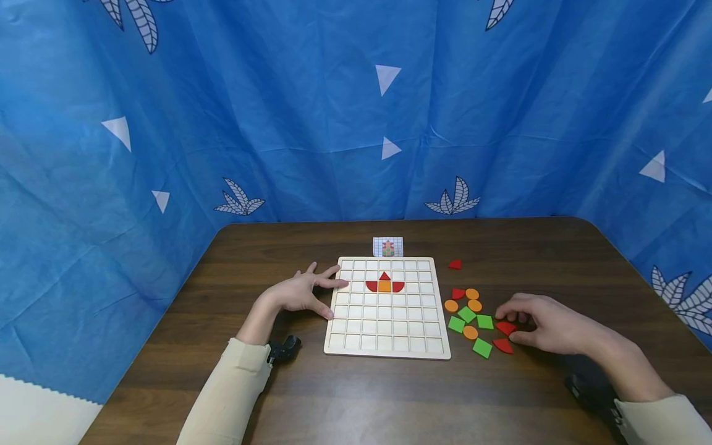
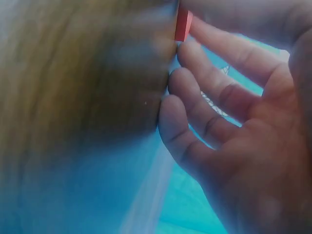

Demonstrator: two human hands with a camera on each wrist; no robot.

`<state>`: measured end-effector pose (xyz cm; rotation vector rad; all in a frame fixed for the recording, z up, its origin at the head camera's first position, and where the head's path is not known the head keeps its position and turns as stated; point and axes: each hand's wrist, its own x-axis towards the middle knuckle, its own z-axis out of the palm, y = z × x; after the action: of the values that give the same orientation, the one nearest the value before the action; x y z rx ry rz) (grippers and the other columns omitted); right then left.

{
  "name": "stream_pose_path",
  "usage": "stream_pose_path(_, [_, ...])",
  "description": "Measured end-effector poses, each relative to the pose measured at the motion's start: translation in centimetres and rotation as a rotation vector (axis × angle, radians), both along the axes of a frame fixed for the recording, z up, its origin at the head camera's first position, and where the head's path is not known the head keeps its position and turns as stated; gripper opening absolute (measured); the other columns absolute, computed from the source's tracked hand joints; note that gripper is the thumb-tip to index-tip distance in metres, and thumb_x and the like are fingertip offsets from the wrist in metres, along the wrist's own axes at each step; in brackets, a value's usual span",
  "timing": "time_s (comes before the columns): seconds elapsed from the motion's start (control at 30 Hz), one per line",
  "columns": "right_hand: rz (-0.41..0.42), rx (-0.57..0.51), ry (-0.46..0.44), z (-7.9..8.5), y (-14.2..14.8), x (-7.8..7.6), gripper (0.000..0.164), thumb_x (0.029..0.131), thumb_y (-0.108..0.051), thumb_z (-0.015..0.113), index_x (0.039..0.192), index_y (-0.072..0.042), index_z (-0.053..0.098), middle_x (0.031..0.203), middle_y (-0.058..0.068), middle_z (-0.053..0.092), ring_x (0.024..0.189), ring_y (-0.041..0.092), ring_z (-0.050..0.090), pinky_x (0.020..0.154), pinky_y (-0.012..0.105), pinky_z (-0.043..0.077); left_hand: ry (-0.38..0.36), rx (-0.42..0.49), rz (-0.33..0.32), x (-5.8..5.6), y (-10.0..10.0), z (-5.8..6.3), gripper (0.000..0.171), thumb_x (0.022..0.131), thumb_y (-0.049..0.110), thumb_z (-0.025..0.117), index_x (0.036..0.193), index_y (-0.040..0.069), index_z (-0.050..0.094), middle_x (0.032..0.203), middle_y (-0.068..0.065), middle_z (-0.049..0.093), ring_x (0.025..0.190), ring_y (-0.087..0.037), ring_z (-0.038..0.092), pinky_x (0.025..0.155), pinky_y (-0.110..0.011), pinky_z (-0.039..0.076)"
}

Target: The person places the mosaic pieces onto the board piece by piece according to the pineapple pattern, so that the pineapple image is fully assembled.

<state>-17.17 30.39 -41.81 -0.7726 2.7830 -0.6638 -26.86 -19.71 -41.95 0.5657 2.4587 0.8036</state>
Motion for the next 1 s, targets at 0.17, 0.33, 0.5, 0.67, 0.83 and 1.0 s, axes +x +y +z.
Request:
stream_pose_path(0.17, [0.004,0.014,0.050,-0.2,-0.2,-0.1,0.027,0.084,-0.024,0.085,0.106,-0.023,0.070,0.093,-0.014,0.057,0.080,-0.002,0.047,0.066,0.023,0.047,0.002,-0.001,0.006,0.0,0.0,0.0,0.074,0.078,0.034,0.090,0.146,0.035,0.059,0.173,0.005,0.020,0.160,-0.041,-0.013,0.120,-0.076,-0.005])
stream_pose_path(0.33, [0.008,0.034,0.050,-0.1,-0.3,-0.1,0.024,0.085,-0.020,0.084,0.105,-0.022,0.070,0.094,-0.014,0.057,0.080,-0.002,0.047,0.066,0.023,0.048,0.003,-0.004,0.009,0.0,0.0,0.1,0.074,0.078,0.034,0.090,0.146,0.035,0.059,0.173,0.005,0.020,0.160,-0.042,-0.013,0.120,-0.077,-0.005])
stream_pose_path(0.5, [0.002,0.054,0.034,0.4,-0.6,-0.2,0.023,0.088,-0.018,0.082,0.109,-0.020,0.072,0.097,-0.012,0.059,0.082,-0.001,0.049,0.068,0.023,0.050,0.002,-0.002,-0.001,0.0,0.1,0.1,0.074,0.078,0.034,0.089,0.146,0.034,0.059,0.173,0.005,0.020,0.160,-0.041,-0.013,0.121,-0.074,-0.007])
stream_pose_path(0.67, [-0.026,0.070,0.056,1.8,-1.9,-0.9,0.025,0.088,-0.018,0.082,0.111,-0.018,0.073,0.100,-0.009,0.063,0.084,0.005,0.053,0.072,0.025,0.054,0.007,-0.009,-0.008,0.0,0.1,0.0,0.074,0.079,0.034,0.089,0.146,0.034,0.059,0.173,0.005,0.020,0.160,-0.041,-0.013,0.121,-0.074,-0.007])
stream_pose_path(0.83, [-0.045,0.058,0.050,3.0,-4.4,-2.1,0.027,0.089,-0.017,0.081,0.116,-0.016,0.073,0.103,-0.005,0.065,0.088,0.010,0.057,0.074,0.026,0.056,0.008,-0.014,-0.006,0.0,0.1,0.0,0.074,0.079,0.035,0.089,0.147,0.034,0.059,0.173,0.006,0.020,0.160,-0.041,-0.013,0.120,-0.075,-0.007])
stream_pose_path(1.0, [-0.047,0.021,0.047,3.4,-7.3,-3.4,0.024,0.091,-0.013,0.079,0.114,-0.013,0.073,0.099,-0.002,0.063,0.086,0.013,0.056,0.069,0.023,0.054,0.010,-0.019,-0.003,0.0,0.1,0.0,0.075,0.078,0.035,0.089,0.147,0.034,0.059,0.173,0.006,0.020,0.160,-0.041,-0.014,0.120,-0.075,-0.006])
